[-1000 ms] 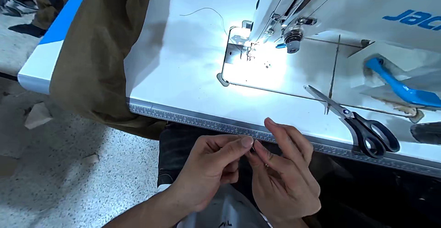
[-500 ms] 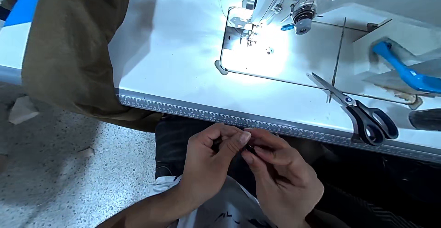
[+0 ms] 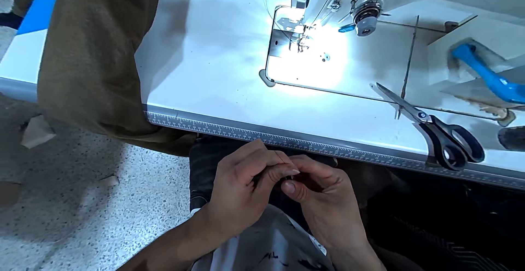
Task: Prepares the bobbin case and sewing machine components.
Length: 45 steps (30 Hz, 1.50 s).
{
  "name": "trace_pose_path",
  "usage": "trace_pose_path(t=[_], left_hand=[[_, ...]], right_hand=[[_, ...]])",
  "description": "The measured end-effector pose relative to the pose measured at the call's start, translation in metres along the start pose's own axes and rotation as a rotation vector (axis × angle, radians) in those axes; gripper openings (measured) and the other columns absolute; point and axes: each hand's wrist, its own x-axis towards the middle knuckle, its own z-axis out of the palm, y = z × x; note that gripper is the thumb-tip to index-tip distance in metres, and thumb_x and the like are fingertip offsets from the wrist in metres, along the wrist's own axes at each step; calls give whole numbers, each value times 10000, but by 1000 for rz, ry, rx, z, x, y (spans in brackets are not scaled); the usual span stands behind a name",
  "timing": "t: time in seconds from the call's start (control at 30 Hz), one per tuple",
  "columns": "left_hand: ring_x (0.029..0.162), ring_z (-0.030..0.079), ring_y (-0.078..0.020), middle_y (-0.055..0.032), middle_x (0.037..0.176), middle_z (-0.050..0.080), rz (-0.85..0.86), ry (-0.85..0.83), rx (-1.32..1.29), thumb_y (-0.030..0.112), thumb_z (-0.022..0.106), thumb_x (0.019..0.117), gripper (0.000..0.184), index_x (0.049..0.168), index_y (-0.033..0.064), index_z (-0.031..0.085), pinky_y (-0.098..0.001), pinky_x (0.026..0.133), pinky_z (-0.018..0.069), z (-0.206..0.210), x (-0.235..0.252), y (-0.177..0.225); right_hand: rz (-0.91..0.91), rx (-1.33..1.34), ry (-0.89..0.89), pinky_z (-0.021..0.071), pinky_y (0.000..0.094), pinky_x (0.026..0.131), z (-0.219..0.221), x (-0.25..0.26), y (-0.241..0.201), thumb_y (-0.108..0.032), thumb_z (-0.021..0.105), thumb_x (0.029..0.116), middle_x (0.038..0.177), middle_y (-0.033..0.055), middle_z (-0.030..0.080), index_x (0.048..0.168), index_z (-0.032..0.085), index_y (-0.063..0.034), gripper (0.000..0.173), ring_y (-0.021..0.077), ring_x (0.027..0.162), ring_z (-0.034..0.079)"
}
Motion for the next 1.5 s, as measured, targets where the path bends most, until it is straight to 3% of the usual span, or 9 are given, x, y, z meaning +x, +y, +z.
trace_pose_path(t=[0.13, 0.23, 0.33, 0.43, 0.63, 0.87, 1.2, 1.33, 1.5], left_hand=[[692, 552, -12, 73, 802, 601, 0, 0, 27, 202, 720, 971, 90, 953, 119, 748, -153, 579, 476, -5, -1, 4], [651, 540, -48, 35, 810, 591, -245, 64, -216, 241, 573, 1061, 174, 1014, 128, 697, -184, 556, 481, -5, -1, 8], [919, 605, -170, -52, 1050, 599, -676, 61, -698, 402, 328, 1123, 430, 1316, 146, 614, -354, 840, 544, -10, 0, 5], [1164, 642, -263, -155, 1299, 638, -797, -24, -954, 192, 360, 1118, 396, 1432, 67, 566, -442, 1054, 508, -17, -2, 10], [910, 723, -206, -153, 1086, 720, -491, -114, -638, 108, 602, 1036, 291, 1314, 49, 666, -349, 834, 628, -9, -18, 15], [788, 725, -100, -99, 937, 760, -364, -94, -761, 82, 825, 850, 296, 1133, 45, 749, -245, 729, 618, -14, -16, 7], [919, 771, -281, -202, 1064, 751, -338, -184, -878, -133, 818, 760, 369, 1042, 27, 644, -365, 798, 656, -21, -5, 12], [911, 763, -192, -141, 1026, 764, -343, -219, -926, -103, 853, 731, 364, 1026, 46, 701, -307, 782, 643, -18, -10, 10], [905, 752, -138, -113, 1096, 763, -277, -236, -839, 34, 798, 866, 266, 1128, 24, 756, -277, 787, 641, -20, -11, 10]], right_hand=[[-50, -24, 2, 632, 329, 758, 1, 3, 0, -76, 826, 854, 1026, 150, 708, 957, 775, -38, 121, 209, 904, 698], [-85, 43, -2, 631, 334, 759, 0, 5, 1, -90, 805, 878, 1035, 148, 703, 955, 773, -51, 92, 206, 902, 700], [-247, 12, 11, 625, 357, 809, -1, 7, 0, -88, 806, 877, 1030, 121, 708, 946, 777, -94, 75, 227, 960, 699], [-497, -216, 32, 608, 356, 887, 0, 6, -4, -81, 850, 833, 1029, 63, 740, 930, 801, -133, 121, 234, 1043, 691], [-674, -483, 109, 533, 343, 907, 9, 2, -3, -112, 867, 813, 1021, -20, 765, 895, 816, -205, 134, 195, 1022, 665], [-695, -433, 52, 493, 326, 934, 8, 0, -15, -140, 861, 827, 1032, -38, 766, 923, 810, -217, 133, 158, 1020, 658], [-765, -422, -167, 468, 325, 944, -8, 0, -34, -197, 782, 906, 1094, -64, 752, 1004, 803, -230, 105, 140, 1065, 643], [-676, -291, -125, 488, 331, 939, 1, 1, -27, -160, 831, 858, 1016, -33, 760, 943, 799, -206, 102, 150, 1026, 657], [-610, -229, -133, 480, 341, 966, -2, 7, -26, -142, 841, 845, 1004, -7, 759, 933, 802, -195, 111, 169, 1041, 657]])
